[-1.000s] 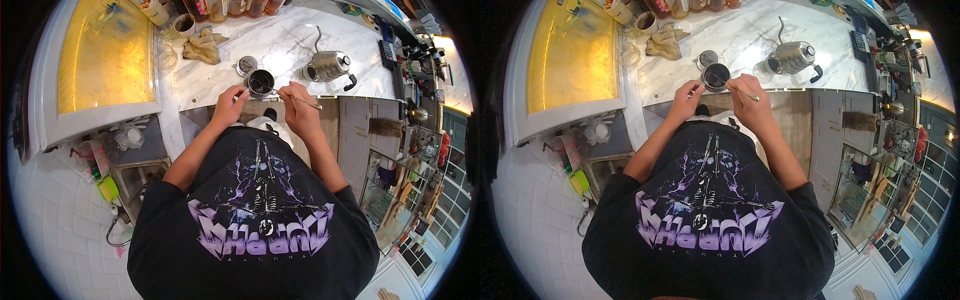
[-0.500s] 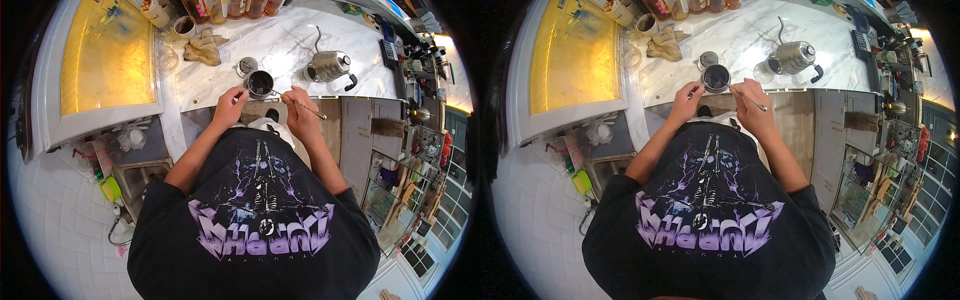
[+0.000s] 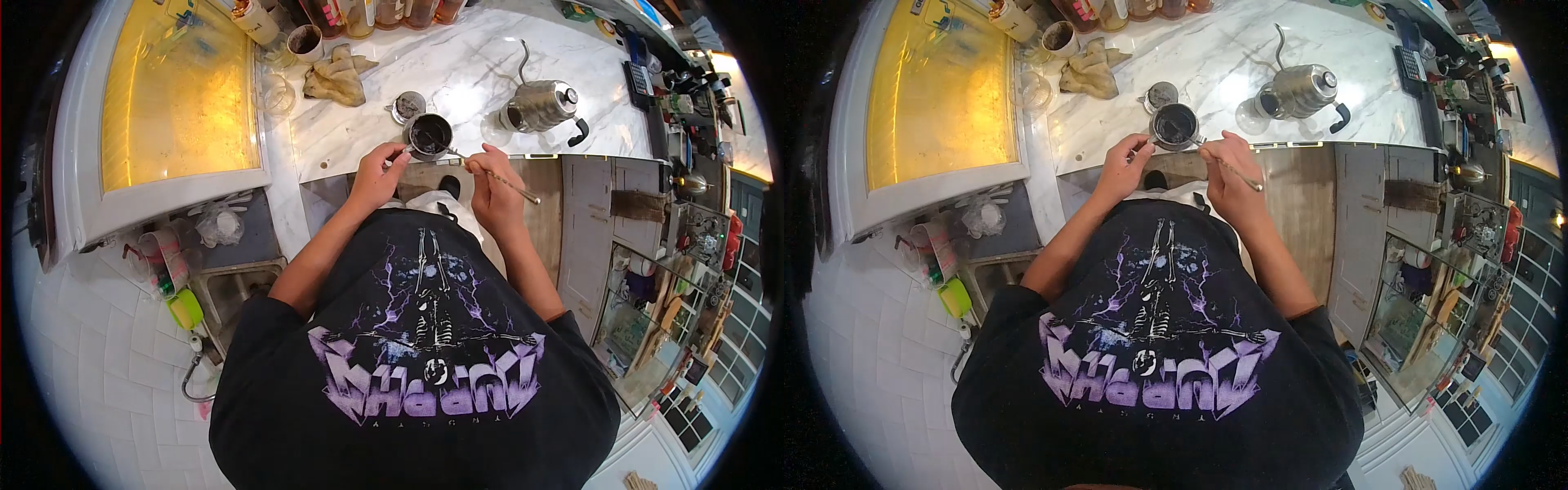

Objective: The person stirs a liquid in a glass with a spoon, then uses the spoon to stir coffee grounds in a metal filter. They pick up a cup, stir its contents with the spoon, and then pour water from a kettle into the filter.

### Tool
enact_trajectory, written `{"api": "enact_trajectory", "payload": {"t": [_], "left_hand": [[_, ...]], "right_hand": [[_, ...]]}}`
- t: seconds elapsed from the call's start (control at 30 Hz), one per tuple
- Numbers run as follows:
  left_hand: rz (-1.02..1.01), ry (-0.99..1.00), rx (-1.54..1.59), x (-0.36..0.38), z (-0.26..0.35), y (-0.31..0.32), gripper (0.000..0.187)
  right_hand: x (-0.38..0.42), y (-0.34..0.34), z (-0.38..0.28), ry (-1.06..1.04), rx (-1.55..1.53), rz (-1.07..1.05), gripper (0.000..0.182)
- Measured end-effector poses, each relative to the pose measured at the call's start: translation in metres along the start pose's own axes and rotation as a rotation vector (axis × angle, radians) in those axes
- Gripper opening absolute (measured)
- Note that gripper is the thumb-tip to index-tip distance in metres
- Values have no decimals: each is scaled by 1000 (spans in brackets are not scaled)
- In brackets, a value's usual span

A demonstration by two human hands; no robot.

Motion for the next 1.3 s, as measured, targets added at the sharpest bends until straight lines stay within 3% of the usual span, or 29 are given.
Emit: {"api": "enact_trajectory", "payload": {"t": [0.2, 0.37, 0.53, 0.73, 0.8, 0.93, 1.0, 1.1, 1.3], "left_hand": [[-25, -17, -13, -1, 1, -1, 28], [-30, -15, -37, -1, -6, -3, 28], [7, 9, 33, 3, -4, -8, 29], [90, -21, 134, 6, -33, -24, 36], [103, -39, 122, 12, -39, -29, 36], [108, -111, 90, 23, -48, -24, 32], [109, -133, 74, 29, -54, -21, 31], [133, -155, 47, 35, -61, -18, 29], [289, -197, 57, 42, -72, -4, 29]], "right_hand": [[3, 4, -9, 12, -29, 2, 8], [8, -13, 2, 102, -24, 127, 4], [5, -30, -6, 75, -34, 216, 9], [14, -40, 10, 191, -57, 297, 21], [23, -41, 30, 460, -327, 401, 25], [31, -46, 59, 528, -526, 517, 29], [38, -45, 78, 620, -792, 636, 30], [44, -47, 100, 696, -897, 687, 31], [43, -51, 134, 760, -947, 571, 33]]}}
Point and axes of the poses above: each hand's wrist, its own x-axis away from the middle knuckle, its own y-axis out of the palm, z = x × y, the point moved 7 cm from there along -x, towards the middle knuckle, and after that the axes turned 7 degrees about -y, right-handed, at the moved point
